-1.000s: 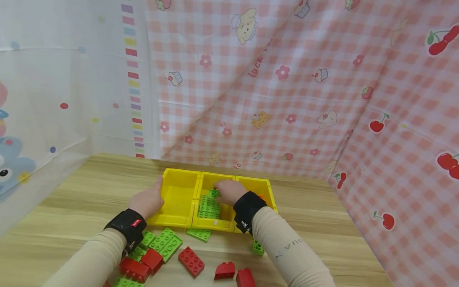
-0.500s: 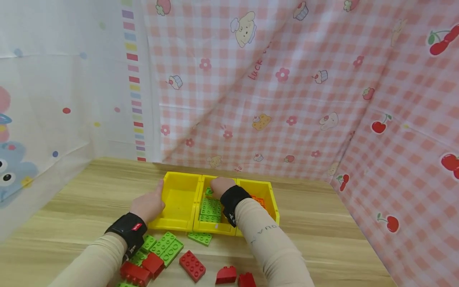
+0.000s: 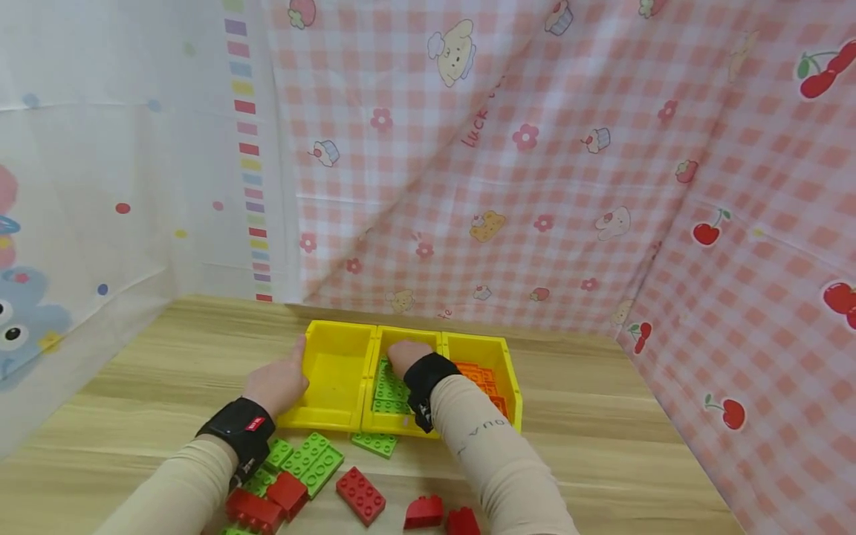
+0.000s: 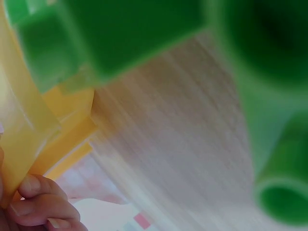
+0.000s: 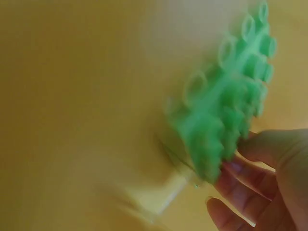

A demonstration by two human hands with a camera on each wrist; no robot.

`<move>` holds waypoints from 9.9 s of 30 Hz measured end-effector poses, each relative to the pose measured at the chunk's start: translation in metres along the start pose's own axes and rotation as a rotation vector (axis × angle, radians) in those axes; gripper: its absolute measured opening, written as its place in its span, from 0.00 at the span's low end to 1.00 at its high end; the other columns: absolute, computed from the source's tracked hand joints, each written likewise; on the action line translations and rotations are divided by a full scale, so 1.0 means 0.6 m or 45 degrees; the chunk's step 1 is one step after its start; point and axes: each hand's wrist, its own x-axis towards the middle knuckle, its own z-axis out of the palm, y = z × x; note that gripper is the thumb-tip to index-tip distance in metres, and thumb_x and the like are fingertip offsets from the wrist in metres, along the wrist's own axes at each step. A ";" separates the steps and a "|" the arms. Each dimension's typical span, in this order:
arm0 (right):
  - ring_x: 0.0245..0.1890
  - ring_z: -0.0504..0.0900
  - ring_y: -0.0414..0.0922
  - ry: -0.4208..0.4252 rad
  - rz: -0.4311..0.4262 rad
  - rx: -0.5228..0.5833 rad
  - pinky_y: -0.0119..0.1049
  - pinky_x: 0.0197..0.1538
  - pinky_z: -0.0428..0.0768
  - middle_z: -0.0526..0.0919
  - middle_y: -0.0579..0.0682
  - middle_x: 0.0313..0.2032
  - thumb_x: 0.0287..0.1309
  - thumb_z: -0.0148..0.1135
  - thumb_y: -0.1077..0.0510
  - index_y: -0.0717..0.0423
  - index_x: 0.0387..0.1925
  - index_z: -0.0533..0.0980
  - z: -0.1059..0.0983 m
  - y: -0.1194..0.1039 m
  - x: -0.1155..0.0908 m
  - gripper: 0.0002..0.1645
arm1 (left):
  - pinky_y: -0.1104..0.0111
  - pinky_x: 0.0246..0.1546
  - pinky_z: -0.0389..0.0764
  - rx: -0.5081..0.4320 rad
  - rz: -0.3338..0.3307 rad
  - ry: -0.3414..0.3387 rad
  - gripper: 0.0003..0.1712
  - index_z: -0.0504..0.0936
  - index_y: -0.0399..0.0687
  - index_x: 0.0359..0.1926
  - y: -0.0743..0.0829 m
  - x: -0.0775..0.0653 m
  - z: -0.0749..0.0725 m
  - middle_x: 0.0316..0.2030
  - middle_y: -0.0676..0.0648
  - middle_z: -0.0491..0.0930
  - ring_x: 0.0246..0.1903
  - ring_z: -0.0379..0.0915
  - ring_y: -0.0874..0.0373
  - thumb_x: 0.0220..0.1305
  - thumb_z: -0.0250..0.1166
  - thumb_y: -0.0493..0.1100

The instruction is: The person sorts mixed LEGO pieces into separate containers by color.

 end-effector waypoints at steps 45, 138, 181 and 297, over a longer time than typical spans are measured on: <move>0.23 0.68 0.31 -0.067 -0.364 -0.015 0.23 0.24 0.66 0.76 0.38 0.31 0.57 0.63 0.53 0.46 0.38 0.80 0.005 -0.077 -0.244 0.07 | 0.58 0.18 0.69 -0.015 0.027 -0.058 0.40 0.46 0.37 0.71 -0.003 0.003 -0.002 0.14 0.45 0.68 0.15 0.67 0.50 0.62 0.53 0.41; 0.44 0.74 0.33 0.088 -0.860 -0.134 0.21 0.43 0.71 0.78 0.38 0.44 0.59 0.61 0.57 0.43 0.46 0.79 -0.016 -0.158 -0.166 0.13 | 0.61 0.19 0.67 -0.020 -0.035 -0.151 0.42 0.40 0.40 0.72 0.004 0.008 -0.005 0.16 0.44 0.69 0.16 0.66 0.50 0.65 0.51 0.42; 0.22 0.68 0.37 0.289 -0.063 0.140 0.28 0.27 0.69 0.71 0.41 0.24 0.59 0.60 0.58 0.52 0.28 0.79 -0.055 -0.033 -0.208 0.06 | 0.58 0.20 0.68 -0.048 -0.032 -0.126 0.41 0.42 0.38 0.72 0.003 0.002 -0.012 0.15 0.44 0.69 0.17 0.67 0.49 0.63 0.52 0.40; 0.58 0.69 0.59 0.470 0.569 0.297 0.50 0.53 0.71 0.58 0.61 0.66 0.66 0.47 0.64 0.64 0.62 0.67 0.075 0.144 -0.225 0.23 | 0.57 0.29 0.71 -0.080 0.026 -0.288 0.47 0.37 0.36 0.71 -0.011 0.024 -0.028 0.30 0.36 0.78 0.25 0.73 0.46 0.63 0.55 0.46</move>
